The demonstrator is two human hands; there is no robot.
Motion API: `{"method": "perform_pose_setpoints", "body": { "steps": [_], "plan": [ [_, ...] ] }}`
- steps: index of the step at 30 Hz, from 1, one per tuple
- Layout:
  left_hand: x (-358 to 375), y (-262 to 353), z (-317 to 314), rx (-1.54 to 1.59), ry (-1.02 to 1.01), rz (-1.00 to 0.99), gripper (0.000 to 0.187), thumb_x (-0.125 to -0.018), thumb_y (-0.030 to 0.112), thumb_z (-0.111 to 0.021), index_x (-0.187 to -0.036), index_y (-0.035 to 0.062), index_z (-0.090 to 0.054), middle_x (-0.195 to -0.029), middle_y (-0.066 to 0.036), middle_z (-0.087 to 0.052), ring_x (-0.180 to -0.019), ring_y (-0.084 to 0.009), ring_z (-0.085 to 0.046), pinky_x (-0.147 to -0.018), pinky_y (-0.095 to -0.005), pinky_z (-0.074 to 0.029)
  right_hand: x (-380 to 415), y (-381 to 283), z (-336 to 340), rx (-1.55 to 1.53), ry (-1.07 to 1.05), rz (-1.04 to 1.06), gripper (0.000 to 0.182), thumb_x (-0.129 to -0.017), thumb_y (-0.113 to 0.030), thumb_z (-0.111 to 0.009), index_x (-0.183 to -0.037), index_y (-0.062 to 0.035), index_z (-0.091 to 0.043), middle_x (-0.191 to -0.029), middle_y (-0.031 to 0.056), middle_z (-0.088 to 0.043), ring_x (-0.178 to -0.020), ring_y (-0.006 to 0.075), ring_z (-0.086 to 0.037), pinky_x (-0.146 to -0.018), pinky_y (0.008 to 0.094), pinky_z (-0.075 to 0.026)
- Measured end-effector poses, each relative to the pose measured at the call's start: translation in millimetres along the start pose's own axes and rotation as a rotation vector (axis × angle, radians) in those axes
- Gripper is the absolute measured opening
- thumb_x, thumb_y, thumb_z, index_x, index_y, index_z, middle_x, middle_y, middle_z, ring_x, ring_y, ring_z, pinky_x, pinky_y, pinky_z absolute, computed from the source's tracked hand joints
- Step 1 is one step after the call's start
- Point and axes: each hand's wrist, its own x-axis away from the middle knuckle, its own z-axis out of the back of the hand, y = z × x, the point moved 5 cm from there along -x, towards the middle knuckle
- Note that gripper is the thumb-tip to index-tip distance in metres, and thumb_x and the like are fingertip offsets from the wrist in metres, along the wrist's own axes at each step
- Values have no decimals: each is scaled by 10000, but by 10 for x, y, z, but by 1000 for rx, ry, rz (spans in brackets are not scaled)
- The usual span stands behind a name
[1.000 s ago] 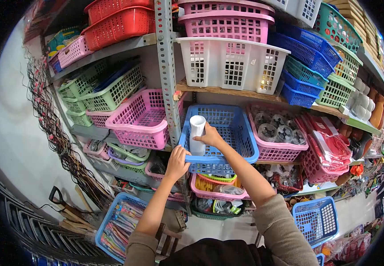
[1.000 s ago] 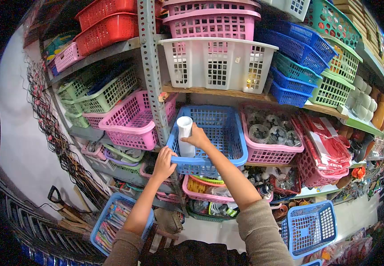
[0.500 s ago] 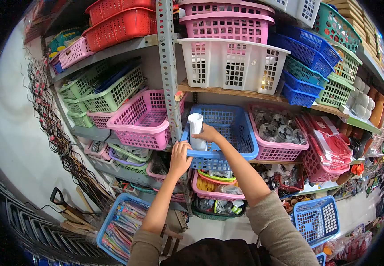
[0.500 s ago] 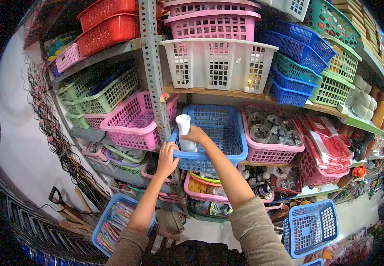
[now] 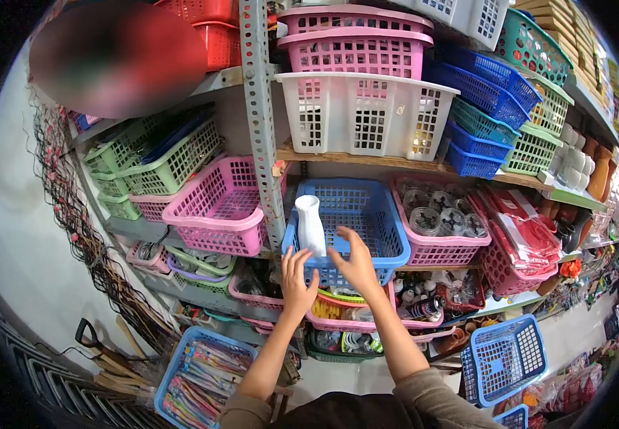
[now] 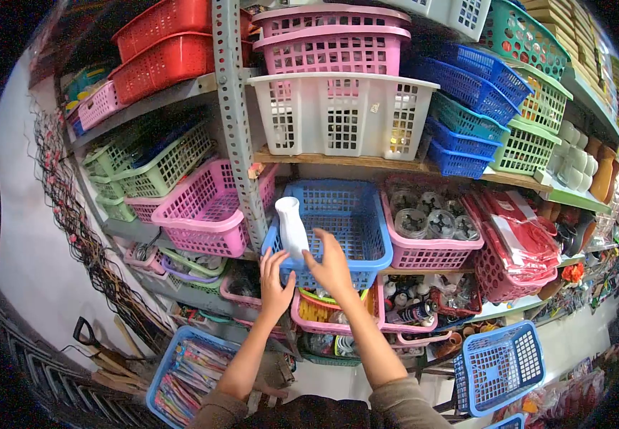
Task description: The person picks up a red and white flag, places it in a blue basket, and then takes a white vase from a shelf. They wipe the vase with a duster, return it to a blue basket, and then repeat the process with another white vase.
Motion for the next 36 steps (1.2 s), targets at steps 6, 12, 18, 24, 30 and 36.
{"method": "perform_pose_setpoints", "body": {
  "steps": [6,12,18,24,30,36],
  "plan": [
    [10,265,-37,188,-7,71,297,-788,40,-580,-1083,24,-546,-1133,-124,-545,-1219,-330,-383,-1040,-448,-242,528,-141,277,-61,120,-26,317,-750,-72,-635,-1046,6,-554,-957,167,-601,-913,304,-568,-811,366,-442],
    [263,702,-412,417,12,114,257,-758,10,-575,-1015,24,-574,-1042,-127,-573,-1114,-311,-487,-1014,-455,-298,918,223,547,-146,136,-215,296,-773,-27,-596,-1065,8,-560,-865,112,-630,-751,172,-612,-692,286,-475],
    [367,1217,-1201,758,-215,56,213,-770,7,-565,-982,9,-582,-1010,-125,-586,-1055,-296,-526,-940,-408,-378,1334,411,1271,33,281,-337,304,-818,-71,-597,-1112,-21,-542,-827,51,-630,-693,96,-578,-590,225,-452],
    [801,1933,-1875,1087,-605,169,155,-810,9,-549,-961,-6,-579,-927,-104,-619,-867,-229,-602,-789,-328,-456,2121,370,2119,253,528,-551,300,-821,-100,-593,-1106,-26,-540,-808,71,-619,-662,126,-576,-594,256,-460],
    [1349,2921,-1988,1314,-943,67,136,-827,28,-551,-955,8,-589,-877,-89,-636,-838,-187,-612,-776,-303,-461,3147,98,2706,399,746,-711,297,-825,-109,-598,-1110,-43,-545,-795,54,-615,-639,108,-557,-575,247,-452],
    [1798,3639,-1882,1416,-1105,-106,134,-806,-2,-555,-935,4,-592,-865,-83,-635,-829,-181,-621,-774,-301,-465,4278,-177,3105,421,1041,-953,273,-824,-99,-594,-1087,-38,-555,-774,56,-610,-612,87,-547,-531,229,-436]
  ]
}}
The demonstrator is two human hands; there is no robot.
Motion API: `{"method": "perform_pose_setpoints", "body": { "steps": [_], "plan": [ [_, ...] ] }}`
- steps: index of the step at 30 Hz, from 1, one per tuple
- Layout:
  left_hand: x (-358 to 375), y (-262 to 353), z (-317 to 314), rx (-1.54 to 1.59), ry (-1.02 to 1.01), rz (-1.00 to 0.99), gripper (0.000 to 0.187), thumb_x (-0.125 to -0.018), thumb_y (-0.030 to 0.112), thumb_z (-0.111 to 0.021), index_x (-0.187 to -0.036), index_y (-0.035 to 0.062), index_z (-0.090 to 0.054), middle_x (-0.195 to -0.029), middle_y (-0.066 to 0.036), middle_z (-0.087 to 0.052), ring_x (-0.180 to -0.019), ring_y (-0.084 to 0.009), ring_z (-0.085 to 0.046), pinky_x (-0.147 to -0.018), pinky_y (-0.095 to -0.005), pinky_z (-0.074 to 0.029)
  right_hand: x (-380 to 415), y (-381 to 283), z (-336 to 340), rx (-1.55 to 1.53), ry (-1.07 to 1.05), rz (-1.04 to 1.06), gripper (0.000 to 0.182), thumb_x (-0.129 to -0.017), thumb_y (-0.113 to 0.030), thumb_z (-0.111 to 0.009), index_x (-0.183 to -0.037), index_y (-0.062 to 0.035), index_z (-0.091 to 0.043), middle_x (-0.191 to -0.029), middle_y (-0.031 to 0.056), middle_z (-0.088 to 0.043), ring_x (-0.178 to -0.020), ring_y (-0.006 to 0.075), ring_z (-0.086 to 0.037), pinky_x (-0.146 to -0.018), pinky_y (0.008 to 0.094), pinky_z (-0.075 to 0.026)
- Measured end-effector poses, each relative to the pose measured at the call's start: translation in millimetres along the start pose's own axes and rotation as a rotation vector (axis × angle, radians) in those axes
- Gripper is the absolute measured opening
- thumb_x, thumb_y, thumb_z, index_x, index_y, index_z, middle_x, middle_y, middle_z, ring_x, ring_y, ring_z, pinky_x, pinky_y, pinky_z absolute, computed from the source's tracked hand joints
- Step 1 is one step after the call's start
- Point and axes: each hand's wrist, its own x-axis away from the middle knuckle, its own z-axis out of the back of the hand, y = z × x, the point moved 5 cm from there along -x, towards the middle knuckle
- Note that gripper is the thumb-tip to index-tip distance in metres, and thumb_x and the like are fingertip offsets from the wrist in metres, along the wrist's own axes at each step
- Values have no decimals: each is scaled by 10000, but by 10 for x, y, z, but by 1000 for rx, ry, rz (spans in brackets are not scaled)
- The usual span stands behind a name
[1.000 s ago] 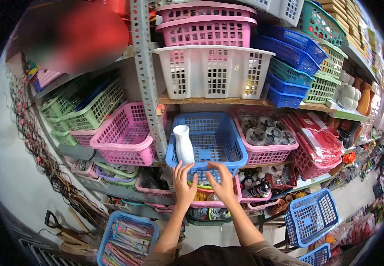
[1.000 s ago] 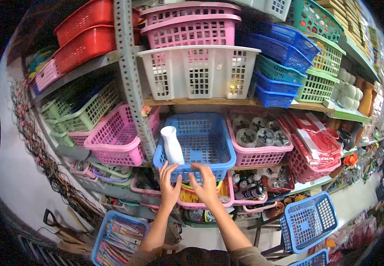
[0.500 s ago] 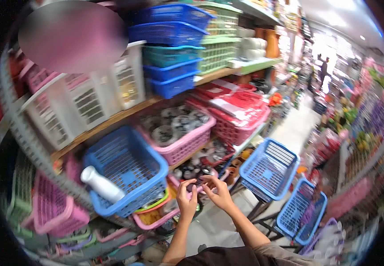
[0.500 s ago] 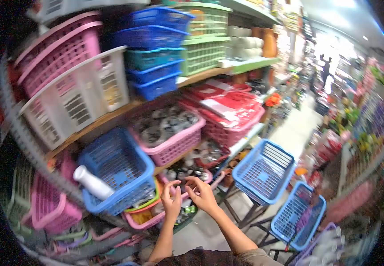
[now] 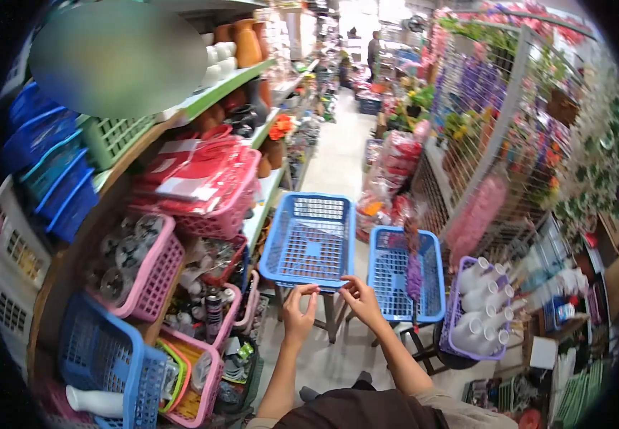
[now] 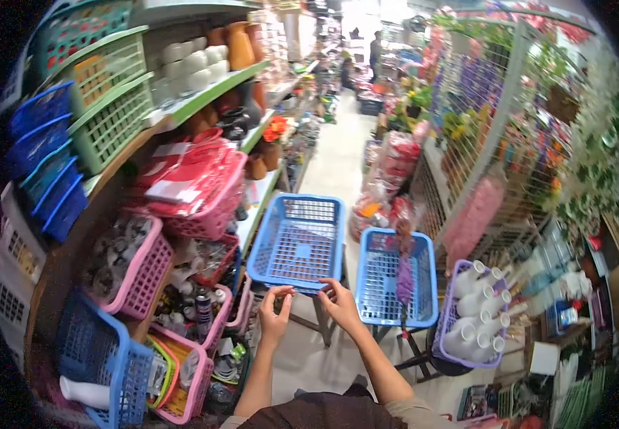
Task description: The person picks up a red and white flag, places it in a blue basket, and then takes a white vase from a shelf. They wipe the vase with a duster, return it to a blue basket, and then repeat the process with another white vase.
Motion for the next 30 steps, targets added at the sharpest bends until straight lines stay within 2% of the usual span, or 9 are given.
{"method": "perform_pose_setpoints", "body": {
  "steps": [5,9,12,14,17,20,22,25,30],
  "plan": [
    [49,-51,-722,95,-179,54,140,-815,9,-553,-951,9,-585,-856,-77,-630,-818,-164,-616,-756,-281,-460,128,718,827,101,300,1,261,-804,-106,-594,-1052,-30,-562,-789,87,-621,-614,142,-567,-526,273,-452],
    [235,-117,-1230,142,-318,106,159,-831,25,-553,-986,8,-583,-862,-70,-632,-814,-141,-605,-761,-276,-459,389,1513,1424,484,539,-244,523,-688,-96,-635,-1176,-27,-459,-1126,181,-501,-1074,341,-457,-922,415,-357],
    [339,-154,-1582,195,-368,157,171,-833,26,-553,-1000,9,-582,-879,-73,-629,-822,-142,-602,-754,-278,-463,588,2145,1636,689,628,-301,690,-657,-125,-667,-1260,-5,-355,-1155,219,-467,-1075,370,-455,-928,419,-364],
    [399,-196,-1812,181,-415,154,179,-839,29,-550,-1014,4,-576,-890,-75,-625,-835,-144,-600,-764,-278,-467,652,2553,1685,537,519,-451,888,-606,-124,-716,-1327,21,-219,-1228,263,-415,-1118,385,-435,-956,417,-354],
    [512,-215,-2122,243,-455,181,175,-834,29,-555,-1004,-8,-575,-887,-86,-629,-838,-148,-604,-780,-281,-472,713,2866,1708,181,532,-465,964,-557,-82,-763,-1332,18,-198,-1150,275,-517,-1028,347,-543,-872,381,-429],
    [594,-130,-2375,233,-516,193,176,-830,30,-561,-1000,-11,-576,-886,-87,-634,-830,-151,-609,-773,-280,-474,726,2943,1752,-141,534,-663,918,-522,-44,-760,-1296,20,-270,-1006,205,-588,-893,273,-587,-773,345,-460],
    [663,-132,-2543,212,-549,186,178,-829,36,-563,-1001,-10,-577,-886,-87,-637,-821,-150,-612,-766,-278,-475,734,3213,1783,-207,562,-671,684,-564,-73,-715,-1184,24,-442,-960,183,-606,-858,263,-594,-750,339,-462],
    [724,-2,-2802,236,-619,145,170,-841,56,-558,-996,-11,-578,-882,-90,-640,-824,-151,-615,-764,-276,-474,885,2562,1977,-153,550,-685,436,-649,-195,-703,-998,42,-595,-950,175,-636,-870,254,-611,-767,340,-461],
    [859,160,-3237,311,-773,112,168,-850,68,-556,-995,-14,-576,-891,-96,-642,-842,-158,-619,-772,-282,-472,1351,2362,2450,145,733,-547,483,-698,-353,-705,-969,39,-621,-921,204,-646,-850,297,-626,-743,362,-462]
  ]
}}
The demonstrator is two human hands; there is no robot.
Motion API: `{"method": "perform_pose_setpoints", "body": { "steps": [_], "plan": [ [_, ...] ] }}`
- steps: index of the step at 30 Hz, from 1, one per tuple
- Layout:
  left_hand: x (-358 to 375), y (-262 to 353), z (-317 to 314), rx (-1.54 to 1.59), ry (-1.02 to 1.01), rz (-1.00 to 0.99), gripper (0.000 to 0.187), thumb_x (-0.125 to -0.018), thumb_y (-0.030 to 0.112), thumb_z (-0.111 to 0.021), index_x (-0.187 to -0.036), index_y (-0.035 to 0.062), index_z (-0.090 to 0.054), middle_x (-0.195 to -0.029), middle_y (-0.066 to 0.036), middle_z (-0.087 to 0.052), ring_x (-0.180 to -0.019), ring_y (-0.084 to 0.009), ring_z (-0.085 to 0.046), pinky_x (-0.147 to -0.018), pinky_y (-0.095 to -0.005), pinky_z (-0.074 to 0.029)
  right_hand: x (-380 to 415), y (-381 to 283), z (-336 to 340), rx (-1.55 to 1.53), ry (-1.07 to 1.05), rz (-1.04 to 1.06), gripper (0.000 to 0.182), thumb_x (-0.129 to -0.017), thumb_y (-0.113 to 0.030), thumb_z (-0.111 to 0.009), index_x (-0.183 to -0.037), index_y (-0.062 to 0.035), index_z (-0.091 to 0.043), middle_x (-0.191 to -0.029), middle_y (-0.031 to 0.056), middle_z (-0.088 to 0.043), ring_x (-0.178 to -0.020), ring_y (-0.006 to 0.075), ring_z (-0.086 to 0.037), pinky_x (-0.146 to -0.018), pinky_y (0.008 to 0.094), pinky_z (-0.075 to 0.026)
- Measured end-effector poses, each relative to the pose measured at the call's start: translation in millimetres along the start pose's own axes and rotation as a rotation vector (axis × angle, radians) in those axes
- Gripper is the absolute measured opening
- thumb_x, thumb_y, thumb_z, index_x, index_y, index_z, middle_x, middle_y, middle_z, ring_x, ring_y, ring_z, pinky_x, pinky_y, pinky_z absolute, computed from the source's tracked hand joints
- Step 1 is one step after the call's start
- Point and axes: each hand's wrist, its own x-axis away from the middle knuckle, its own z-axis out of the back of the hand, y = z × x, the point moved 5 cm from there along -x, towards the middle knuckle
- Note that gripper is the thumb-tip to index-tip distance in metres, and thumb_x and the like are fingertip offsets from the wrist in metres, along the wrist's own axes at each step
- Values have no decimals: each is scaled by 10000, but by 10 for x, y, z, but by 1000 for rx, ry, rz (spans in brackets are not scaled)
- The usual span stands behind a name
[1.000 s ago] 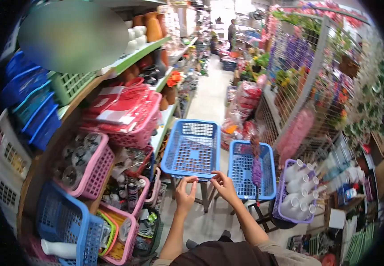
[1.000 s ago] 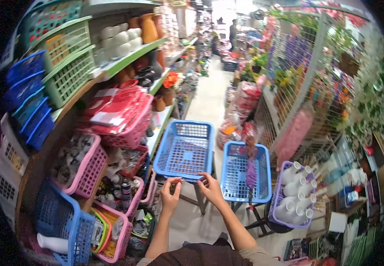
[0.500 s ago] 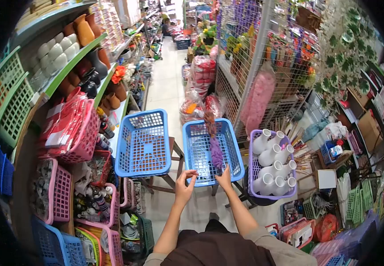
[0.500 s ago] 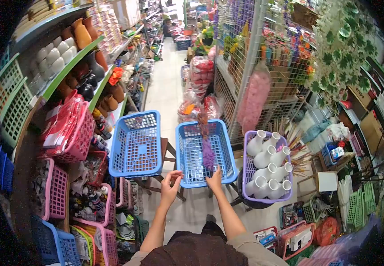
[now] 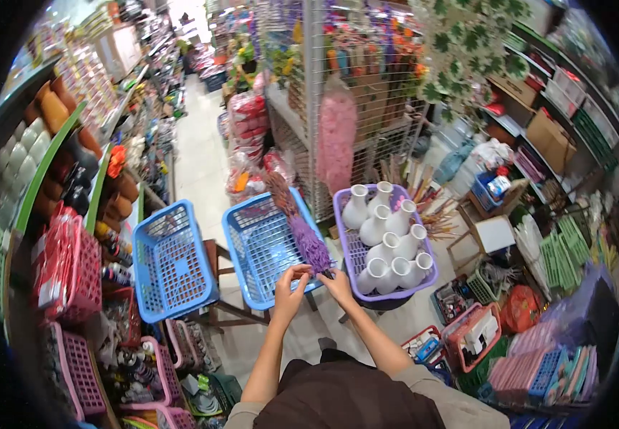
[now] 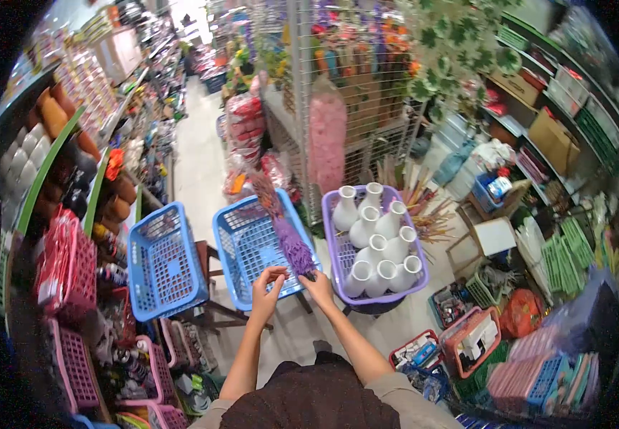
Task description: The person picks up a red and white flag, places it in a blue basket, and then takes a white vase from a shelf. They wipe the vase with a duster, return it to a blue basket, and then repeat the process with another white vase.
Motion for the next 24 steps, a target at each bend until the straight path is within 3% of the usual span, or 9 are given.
{"method": "perform_pose_setpoints", "body": {
  "steps": [8,10,11,14,16,18,20,22,24],
  "plan": [
    [-216,-271,-924,73,-280,53,229,-818,78,-592,-1036,13,-573,-948,-96,-638,-874,-169,-611,-787,-294,-466,418,82,1346,-93,172,75,368,-733,-293,-638,-918,24,-622,-787,199,-635,-729,308,-626,-664,372,-453],
    [-214,-364,-1163,-98,-375,10,373,-775,111,-649,-1115,25,-524,-1111,-106,-581,-985,-167,-568,-821,-336,-454,638,141,1686,118,235,-78,347,-727,-284,-635,-902,15,-634,-758,214,-626,-714,328,-620,-661,376,-455],
    [-213,-619,-1290,-83,-439,32,585,-701,147,-725,-1208,45,-453,-1208,-108,-512,-1088,-196,-508,-859,-379,-437,766,142,1837,160,296,-85,339,-725,-284,-635,-885,15,-637,-738,217,-620,-702,337,-615,-649,382,-451],
    [-193,-899,-1587,-67,-437,16,712,-648,176,-770,-1253,60,-412,-1188,-109,-508,-1113,-238,-486,-889,-391,-425,1102,568,2129,194,399,-101,326,-721,-283,-636,-834,22,-633,-674,217,-599,-628,355,-587,-591,398,-430],
    [-181,-1053,-1771,-26,-485,70,849,-618,235,-804,-1299,29,-341,-1205,-139,-479,-1144,-276,-456,-950,-383,-382,1330,810,2291,199,487,-75,284,-698,-212,-630,-831,38,-613,-569,135,-555,-503,171,-514,-510,342,-395],
    [-170,-1034,-1873,-188,-434,-88,902,-582,288,-822,-1294,16,-340,-1216,-154,-460,-1149,-300,-447,-965,-394,-367,1532,955,2393,135,495,-123,265,-698,-189,-620,-827,43,-610,-571,110,-557,-507,167,-519,-511,338,-399],
    [-159,-1164,-1989,-187,-433,-67,934,-554,326,-830,-1292,19,-346,-1214,-161,-455,-1140,-307,-450,-964,-377,-368,1697,1064,2443,68,497,-166,246,-699,-165,-609,-822,47,-608,-572,85,-559,-512,163,-524,-511,335,-403],
    [-148,-1299,-2083,-174,-432,5,860,-573,261,-823,-1243,-22,-364,-1209,-186,-433,-1147,-306,-430,-967,-374,-359,1820,1167,2458,-30,488,-252,196,-699,-122,-595,-793,50,-604,-598,43,-555,-534,145,-519,-520,313,-406],
    [-171,-1297,-2141,-189,-440,-100,774,-594,242,-814,-1194,-19,-399,-1155,-185,-479,-1090,-310,-477,-925,-378,-387,1872,1165,2479,-44,508,-236,173,-704,-112,-598,-773,47,-596,-589,28,-539,-540,139,-515,-524,302,-406]
  ]
}}
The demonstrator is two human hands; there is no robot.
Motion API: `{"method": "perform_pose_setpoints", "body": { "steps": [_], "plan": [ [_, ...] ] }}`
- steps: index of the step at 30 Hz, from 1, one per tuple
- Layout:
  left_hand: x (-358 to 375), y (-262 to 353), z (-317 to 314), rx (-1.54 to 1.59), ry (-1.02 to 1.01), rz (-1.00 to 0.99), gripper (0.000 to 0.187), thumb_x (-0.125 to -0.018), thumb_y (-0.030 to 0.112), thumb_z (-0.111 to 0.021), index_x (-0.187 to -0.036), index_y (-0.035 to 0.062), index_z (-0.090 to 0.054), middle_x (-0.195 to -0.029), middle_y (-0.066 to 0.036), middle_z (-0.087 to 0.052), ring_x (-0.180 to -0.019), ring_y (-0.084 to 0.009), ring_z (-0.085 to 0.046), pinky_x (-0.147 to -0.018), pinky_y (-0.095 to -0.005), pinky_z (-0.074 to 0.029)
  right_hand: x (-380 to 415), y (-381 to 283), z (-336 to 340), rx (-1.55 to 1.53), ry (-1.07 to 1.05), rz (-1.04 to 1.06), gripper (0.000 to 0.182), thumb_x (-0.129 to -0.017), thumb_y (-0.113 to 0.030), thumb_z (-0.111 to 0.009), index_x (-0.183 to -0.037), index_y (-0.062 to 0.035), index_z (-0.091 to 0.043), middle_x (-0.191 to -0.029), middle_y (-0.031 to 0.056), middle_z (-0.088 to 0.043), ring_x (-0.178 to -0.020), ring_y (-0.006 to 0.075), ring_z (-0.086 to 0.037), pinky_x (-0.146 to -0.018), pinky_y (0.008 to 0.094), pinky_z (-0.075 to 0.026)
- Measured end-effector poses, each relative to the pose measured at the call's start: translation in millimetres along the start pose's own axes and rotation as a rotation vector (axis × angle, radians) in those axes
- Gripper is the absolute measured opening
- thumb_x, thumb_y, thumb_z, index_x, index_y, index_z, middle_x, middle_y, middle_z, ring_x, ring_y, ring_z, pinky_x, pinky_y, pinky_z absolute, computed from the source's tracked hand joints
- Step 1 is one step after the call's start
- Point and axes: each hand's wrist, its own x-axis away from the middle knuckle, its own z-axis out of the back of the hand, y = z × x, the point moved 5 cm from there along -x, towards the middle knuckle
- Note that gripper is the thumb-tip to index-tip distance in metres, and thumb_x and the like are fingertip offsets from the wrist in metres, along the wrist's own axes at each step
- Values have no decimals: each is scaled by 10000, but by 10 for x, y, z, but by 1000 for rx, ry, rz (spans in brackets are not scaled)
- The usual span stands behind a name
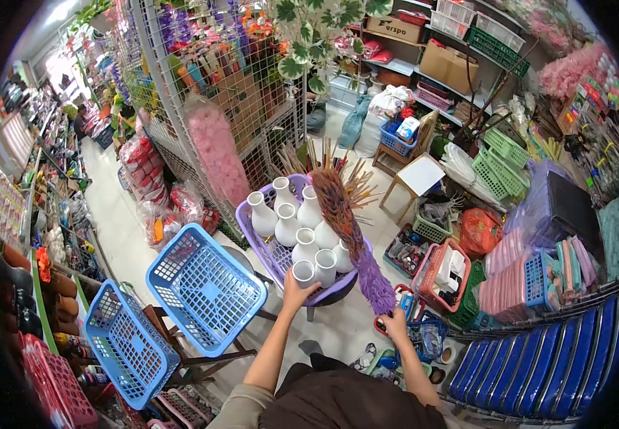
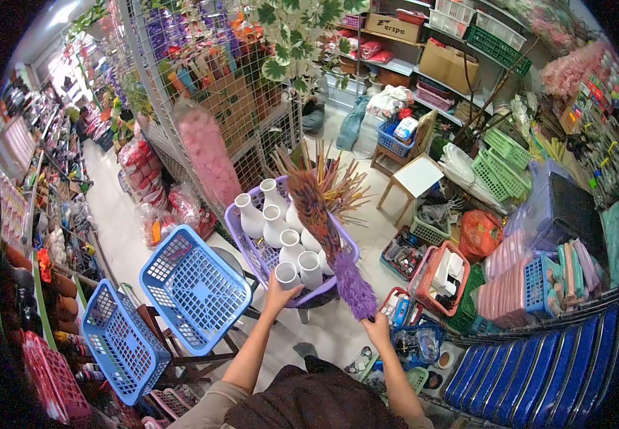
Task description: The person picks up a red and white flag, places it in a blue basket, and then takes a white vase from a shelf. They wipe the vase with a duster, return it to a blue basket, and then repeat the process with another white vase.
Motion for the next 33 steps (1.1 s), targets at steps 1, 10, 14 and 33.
{"method": "perform_pose_setpoints", "body": {
  "steps": [1,10,14,33],
  "plan": [
    [-10,-48,-9,29,30,66,722,-606,226,-807,-1162,-17,-415,-1114,-181,-507,-1049,-312,-504,-904,-376,-400,-2,51,19,34,23,37,212,-703,-161,-618,-764,41,-597,-599,91,-555,-548,171,-531,-535,327,-409],
    [-169,-147,467,483,311,222,623,-732,212,-745,-1169,9,-349,-1159,-144,-489,-1053,-225,-518,-916,-352,-408,-72,-158,55,316,38,94,259,-691,-203,-640,-770,38,-588,-623,204,-561,-542,308,-542,-533,375,-390],
    [-292,55,1057,718,502,122,454,-836,174,-634,-1194,6,-413,-1154,-97,-523,-1049,-188,-515,-917,-327,-395,-205,-309,-22,363,118,303,199,-685,-177,-602,-765,5,-609,-733,200,-586,-726,388,-557,-643,448,-405],
    [-275,832,2115,1360,-41,261,543,-823,524,-517,-1072,42,-545,-863,-110,-636,-691,-222,-636,-637,-361,-549,-913,-1945,-496,542,220,767,124,-659,-142,-527,-702,-38,-579,-728,147,-582,-764,347,-526,-680,457,-351]
  ]
}}
